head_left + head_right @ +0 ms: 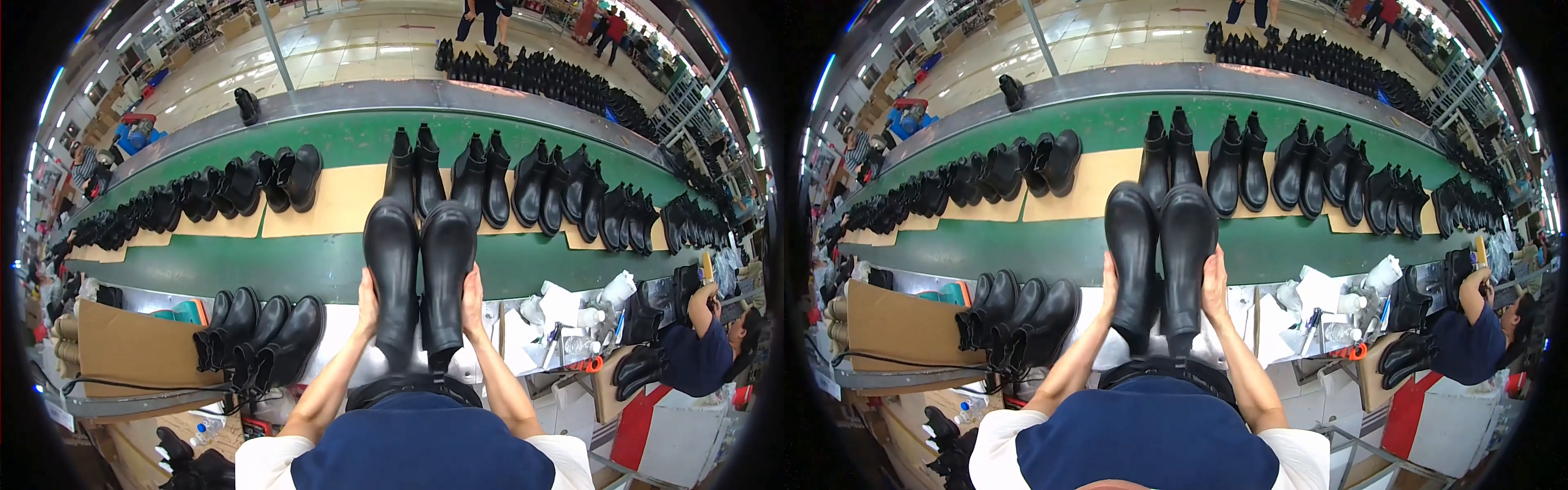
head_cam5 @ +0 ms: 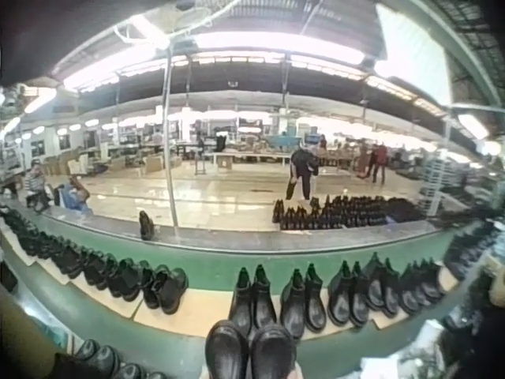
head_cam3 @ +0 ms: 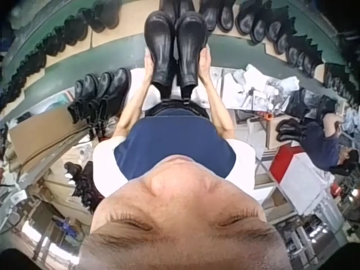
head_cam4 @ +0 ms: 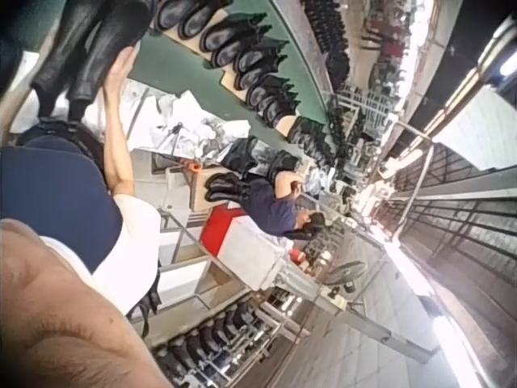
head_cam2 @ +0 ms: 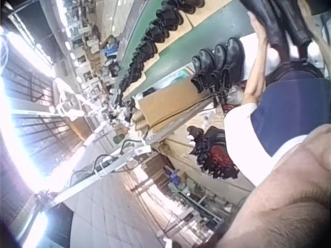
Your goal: Inspecting and cleaning black boots on a production line.
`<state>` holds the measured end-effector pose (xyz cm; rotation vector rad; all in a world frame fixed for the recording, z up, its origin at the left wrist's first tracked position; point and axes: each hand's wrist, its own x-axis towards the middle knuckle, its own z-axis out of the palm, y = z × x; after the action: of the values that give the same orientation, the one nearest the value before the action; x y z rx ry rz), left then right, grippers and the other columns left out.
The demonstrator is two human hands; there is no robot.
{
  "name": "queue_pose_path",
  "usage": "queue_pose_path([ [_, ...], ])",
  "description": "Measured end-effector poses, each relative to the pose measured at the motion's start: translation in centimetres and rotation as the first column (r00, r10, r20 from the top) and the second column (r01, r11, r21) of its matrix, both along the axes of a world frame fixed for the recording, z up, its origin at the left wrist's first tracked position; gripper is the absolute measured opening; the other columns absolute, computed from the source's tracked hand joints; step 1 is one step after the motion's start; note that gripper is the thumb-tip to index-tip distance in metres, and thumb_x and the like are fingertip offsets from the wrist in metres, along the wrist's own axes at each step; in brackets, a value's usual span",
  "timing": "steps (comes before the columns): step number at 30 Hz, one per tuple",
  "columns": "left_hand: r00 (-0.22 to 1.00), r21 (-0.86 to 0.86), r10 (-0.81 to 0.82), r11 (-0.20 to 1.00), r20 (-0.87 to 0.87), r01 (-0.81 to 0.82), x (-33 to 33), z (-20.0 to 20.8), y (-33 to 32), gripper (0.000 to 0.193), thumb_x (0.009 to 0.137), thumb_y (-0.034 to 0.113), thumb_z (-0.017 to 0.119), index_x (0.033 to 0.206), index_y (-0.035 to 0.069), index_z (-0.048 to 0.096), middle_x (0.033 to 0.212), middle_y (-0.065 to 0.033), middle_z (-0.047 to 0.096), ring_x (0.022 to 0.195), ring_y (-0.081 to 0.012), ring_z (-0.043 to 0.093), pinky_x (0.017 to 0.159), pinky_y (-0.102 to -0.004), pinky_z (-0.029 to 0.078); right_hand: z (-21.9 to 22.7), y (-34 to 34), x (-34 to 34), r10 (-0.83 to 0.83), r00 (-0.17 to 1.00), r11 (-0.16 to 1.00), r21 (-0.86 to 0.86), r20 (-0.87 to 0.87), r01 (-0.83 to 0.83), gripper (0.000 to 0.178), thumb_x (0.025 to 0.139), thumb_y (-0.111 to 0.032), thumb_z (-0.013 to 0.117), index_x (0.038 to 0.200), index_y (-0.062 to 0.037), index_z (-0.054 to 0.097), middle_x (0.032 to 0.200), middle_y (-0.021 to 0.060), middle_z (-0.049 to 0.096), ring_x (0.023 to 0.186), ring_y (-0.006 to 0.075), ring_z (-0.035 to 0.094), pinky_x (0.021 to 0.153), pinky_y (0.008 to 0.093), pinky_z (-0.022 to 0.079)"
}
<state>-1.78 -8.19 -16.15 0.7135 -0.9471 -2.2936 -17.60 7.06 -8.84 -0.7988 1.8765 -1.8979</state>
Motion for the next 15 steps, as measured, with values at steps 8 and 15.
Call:
queue_pose_path([
  [8, 0.978, -0.041, -0.205, 0.978, 0.022, 0.206, 0.7, 6.4, 1.8, 0.051, 0.09, 0.036, 0.052, 0.125, 0.0, 0.047, 0.103, -0.0107, 0.061, 0.091, -0.0171, 0.059, 0.08, -0.0291, 0.048, 0.8, -0.3, -3.1, 0.364, 0.343, 0.931, -0.33, 0.866, -0.156, 0.064, 0.094, -0.051, 0.04, 0.122, 0.0064, 0.049, 0.113, 0.0135, 0.058, 0.098, 0.0173, 0.059, 0.085, 0.0289, 0.045],
  [15, 0.914, -0.743, 0.01, 0.586, 0.405, 0.323, 2.7, 13.9, 3.4, 0.041, 0.094, 0.033, 0.046, 0.12, 0.002, 0.053, 0.088, -0.0094, 0.061, 0.076, -0.0153, 0.058, 0.068, -0.0309, 0.049, -2.6, 0.8, -4.1, 0.247, 0.55, 0.967, -0.163, 0.798, -0.197, 0.059, 0.095, -0.047, 0.04, 0.12, 0.0047, 0.051, 0.108, 0.0119, 0.061, 0.094, 0.0159, 0.059, 0.085, 0.028, 0.046],
])
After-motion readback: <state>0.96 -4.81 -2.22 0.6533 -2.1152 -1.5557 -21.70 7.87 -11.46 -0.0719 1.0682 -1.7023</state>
